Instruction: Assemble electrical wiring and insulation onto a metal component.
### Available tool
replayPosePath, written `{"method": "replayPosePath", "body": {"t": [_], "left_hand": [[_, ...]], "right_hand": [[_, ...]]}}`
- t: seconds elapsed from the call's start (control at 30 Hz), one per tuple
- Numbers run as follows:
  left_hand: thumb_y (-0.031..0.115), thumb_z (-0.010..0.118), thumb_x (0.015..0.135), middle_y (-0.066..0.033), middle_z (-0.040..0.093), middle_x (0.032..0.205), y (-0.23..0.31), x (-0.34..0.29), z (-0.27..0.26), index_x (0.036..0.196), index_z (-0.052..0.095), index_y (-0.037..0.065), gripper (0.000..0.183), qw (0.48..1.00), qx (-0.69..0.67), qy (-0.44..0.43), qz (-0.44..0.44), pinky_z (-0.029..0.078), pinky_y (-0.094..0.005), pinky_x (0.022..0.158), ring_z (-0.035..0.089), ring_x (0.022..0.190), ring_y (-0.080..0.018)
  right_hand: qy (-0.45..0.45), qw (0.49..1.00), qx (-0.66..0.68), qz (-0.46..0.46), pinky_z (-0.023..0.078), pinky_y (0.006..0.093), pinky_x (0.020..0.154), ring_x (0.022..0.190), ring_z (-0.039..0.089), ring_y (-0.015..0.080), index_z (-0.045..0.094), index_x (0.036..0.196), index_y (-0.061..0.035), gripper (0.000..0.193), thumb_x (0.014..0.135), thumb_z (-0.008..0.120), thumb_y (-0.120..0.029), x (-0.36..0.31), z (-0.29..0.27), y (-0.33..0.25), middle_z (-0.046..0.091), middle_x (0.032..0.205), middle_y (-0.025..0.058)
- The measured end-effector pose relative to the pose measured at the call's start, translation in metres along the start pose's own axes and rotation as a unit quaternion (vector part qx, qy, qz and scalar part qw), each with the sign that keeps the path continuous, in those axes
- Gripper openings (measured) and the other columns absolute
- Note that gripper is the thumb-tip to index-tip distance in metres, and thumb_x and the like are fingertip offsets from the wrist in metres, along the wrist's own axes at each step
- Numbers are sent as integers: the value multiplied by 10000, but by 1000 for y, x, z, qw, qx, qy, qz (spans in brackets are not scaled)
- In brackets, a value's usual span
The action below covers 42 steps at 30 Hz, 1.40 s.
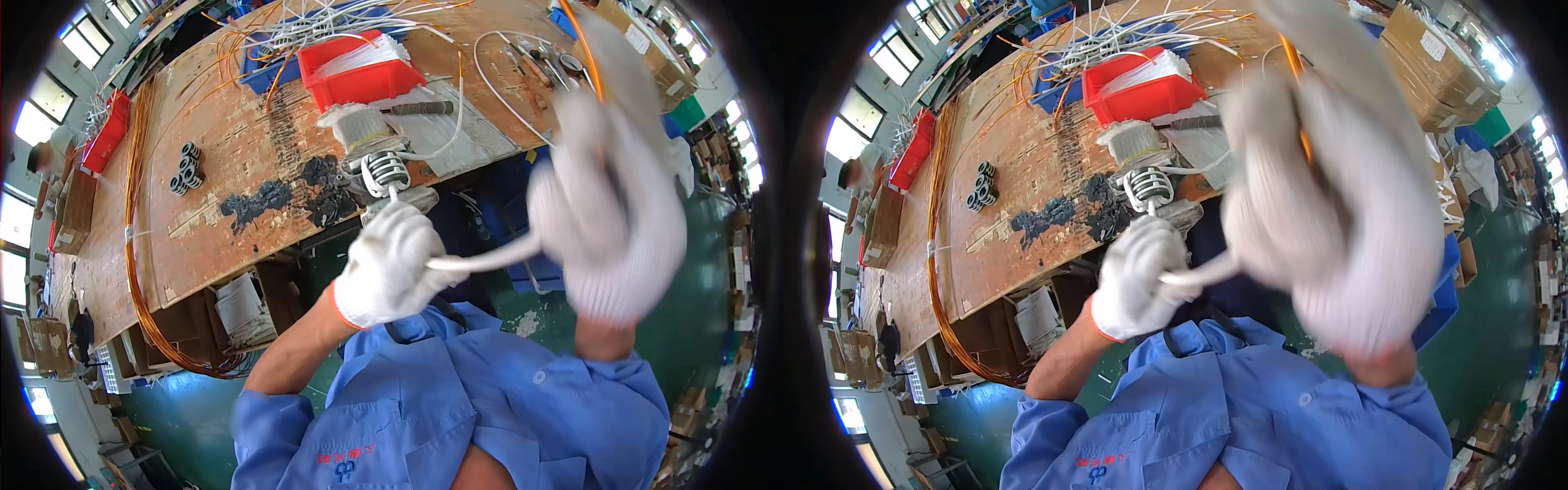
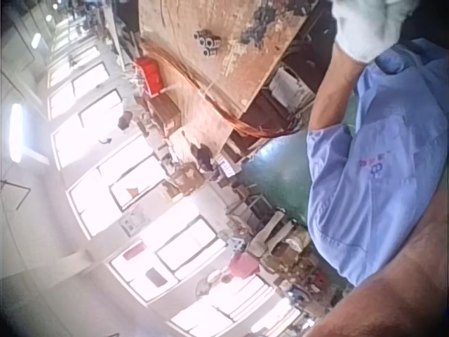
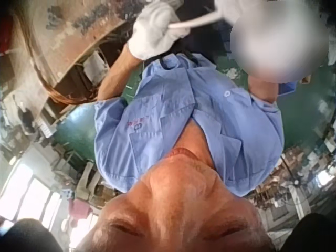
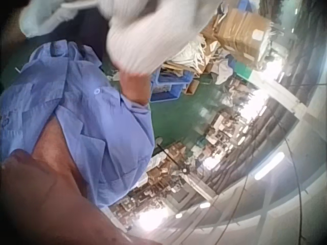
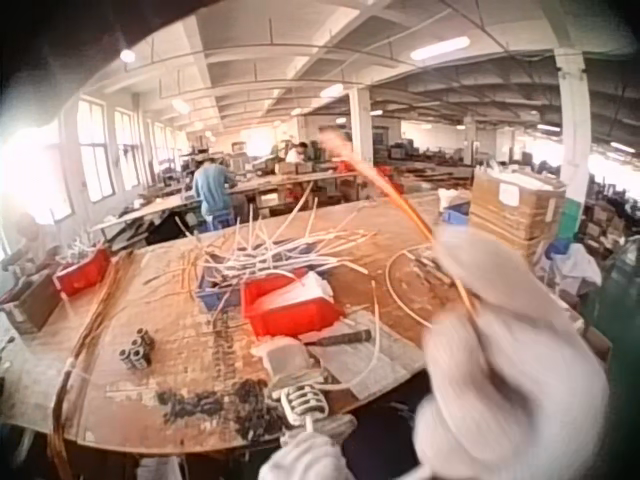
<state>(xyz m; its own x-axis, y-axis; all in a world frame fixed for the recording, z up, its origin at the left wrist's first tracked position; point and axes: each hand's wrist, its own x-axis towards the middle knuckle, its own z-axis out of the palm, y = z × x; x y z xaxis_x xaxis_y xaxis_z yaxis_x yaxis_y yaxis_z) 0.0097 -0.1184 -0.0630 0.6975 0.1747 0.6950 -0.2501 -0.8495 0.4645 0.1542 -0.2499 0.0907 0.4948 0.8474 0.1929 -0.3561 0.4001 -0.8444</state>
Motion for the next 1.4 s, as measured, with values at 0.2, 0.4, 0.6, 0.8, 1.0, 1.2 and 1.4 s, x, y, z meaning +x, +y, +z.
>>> {"method": "replayPosePath", "body": {"t": [0.2, 0.4, 0.6, 0.8, 1.0, 1.2, 1.4], "left_hand": [[508, 623, 1104, -88, 683, 811, 10, 14, -31, 1110, 738, -69, 589, 915, -245, 74, -313, 497, -351, 615, 621, 692, -159], [256, 418, 1175, -166, 635, 748, -23, 43, -47, 682, 493, 43, 542, 917, -327, 160, -162, 577, -539, 839, 665, 750, -303], [322, 417, 1181, -314, 503, 1540, -33, 59, -52, 894, 709, -104, 591, 942, 5, 209, -264, 392, -619, 1220, 514, 1449, -395], [268, 417, 1185, -281, 390, 1705, -57, 50, -69, 1229, 710, -122, 489, 965, -104, 174, -167, 362, -631, 1274, 457, 1552, -404], [315, 415, 1176, -288, 520, 1595, -97, 71, -46, 1435, 676, -29, 504, 967, -77, 208, -122, 400, -570, 1247, 584, 1436, -392], [541, 411, 1143, -154, 678, 1092, -109, 78, -33, 1442, 590, -156, 778, 848, -376, 230, -294, 522, -546, 1091, 643, 947, -278], [652, 449, 1121, -71, 638, 868, -122, 63, -5, 1256, 685, -77, 778, 673, -552, 251, -423, 628, -472, 834, 638, 772, -211]], "right_hand": [[-118, 775, -523, -335, 590, 467, 868, 1013, 754, 326, 737, 1206, -51, 258, 1087, 620, -249, 142, -56, 56, 767, 1044, 148], [-153, 743, -524, -388, 572, 503, 769, 860, 725, 412, 760, 1017, -86, 290, 1057, 666, -357, 226, -62, 130, 750, 927, 186], [-130, 752, -486, -426, 581, 479, 715, 791, 741, 369, 798, 1028, -77, 284, 1033, 709, -346, 252, -49, 177, 760, 883, 176], [-197, 806, -539, -145, 596, 395, 688, 755, 758, 259, 790, 991, -67, 270, 1008, 748, -334, 238, -38, 161, 770, 855, 105], [-333, 813, -445, 175, 549, 389, 671, 747, 737, 232, 777, 895, -6, 288, 988, 705, -269, 201, -70, 181, 731, 754, 45], [-314, 793, -497, -160, 555, 458, 741, 771, 710, 323, 784, 999, -17, 153, 922, 768, -148, 174, -103, 152, 739, 866, 148], [-277, 702, -568, -328, 520, 372, 559, 689, 665, 229, 774, 1176, -205, 270, 913, 747, -151, 58, -119, 156, 636, 859, 2]]}}
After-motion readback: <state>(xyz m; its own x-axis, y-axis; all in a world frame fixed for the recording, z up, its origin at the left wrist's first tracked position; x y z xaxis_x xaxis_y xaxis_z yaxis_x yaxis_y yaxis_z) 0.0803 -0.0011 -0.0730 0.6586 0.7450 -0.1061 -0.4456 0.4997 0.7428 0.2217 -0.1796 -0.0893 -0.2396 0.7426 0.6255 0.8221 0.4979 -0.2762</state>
